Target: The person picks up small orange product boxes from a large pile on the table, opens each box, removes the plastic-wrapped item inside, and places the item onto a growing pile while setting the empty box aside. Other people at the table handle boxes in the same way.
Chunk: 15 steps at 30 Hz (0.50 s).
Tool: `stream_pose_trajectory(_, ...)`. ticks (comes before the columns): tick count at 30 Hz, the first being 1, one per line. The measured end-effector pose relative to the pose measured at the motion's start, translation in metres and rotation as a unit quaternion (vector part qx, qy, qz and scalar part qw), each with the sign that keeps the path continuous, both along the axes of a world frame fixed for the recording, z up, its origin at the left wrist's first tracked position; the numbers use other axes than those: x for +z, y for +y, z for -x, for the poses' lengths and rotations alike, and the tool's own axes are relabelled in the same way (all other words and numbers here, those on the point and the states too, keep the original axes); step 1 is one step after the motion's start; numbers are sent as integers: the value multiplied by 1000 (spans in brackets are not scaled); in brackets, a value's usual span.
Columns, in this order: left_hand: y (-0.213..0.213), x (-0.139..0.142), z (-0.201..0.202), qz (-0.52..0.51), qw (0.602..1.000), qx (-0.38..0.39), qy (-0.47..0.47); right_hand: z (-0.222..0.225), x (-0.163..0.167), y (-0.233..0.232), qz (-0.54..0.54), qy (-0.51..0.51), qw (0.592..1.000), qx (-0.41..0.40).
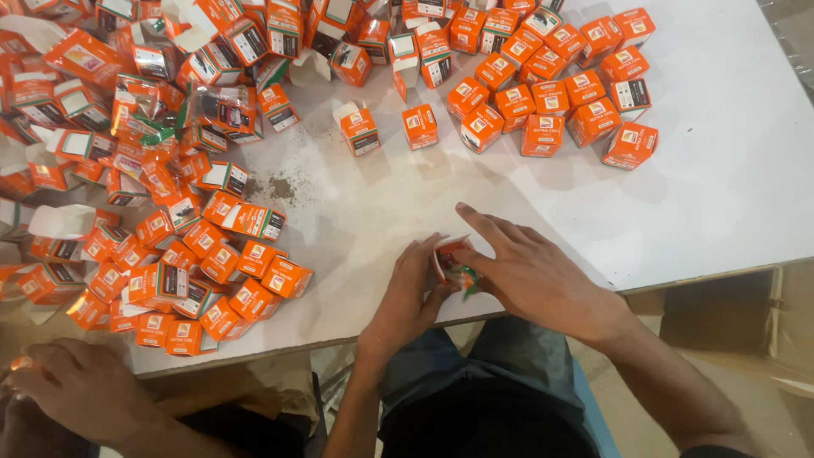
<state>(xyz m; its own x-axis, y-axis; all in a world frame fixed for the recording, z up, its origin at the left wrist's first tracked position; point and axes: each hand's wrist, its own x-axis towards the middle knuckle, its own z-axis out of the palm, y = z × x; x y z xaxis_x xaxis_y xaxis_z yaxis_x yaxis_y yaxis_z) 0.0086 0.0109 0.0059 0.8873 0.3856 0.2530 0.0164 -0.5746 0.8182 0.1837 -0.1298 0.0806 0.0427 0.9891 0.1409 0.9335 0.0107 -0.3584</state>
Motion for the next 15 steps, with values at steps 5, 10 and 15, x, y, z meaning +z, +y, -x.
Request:
stream_pose_trajectory(5, -2, -1, -3, -61, 998, -13, 1, 12, -25, 24, 6, 11, 995, -95)
stream_pose_trajectory(10, -3, -5, -4, -46, 999, 3, 0, 25, -41, 19, -132, 109, 972, -164)
stream_pose_trajectory(15, -5, -3, -2, -57, 998, 1, -5, 27, -34, 1, -161, -30, 979, -123)
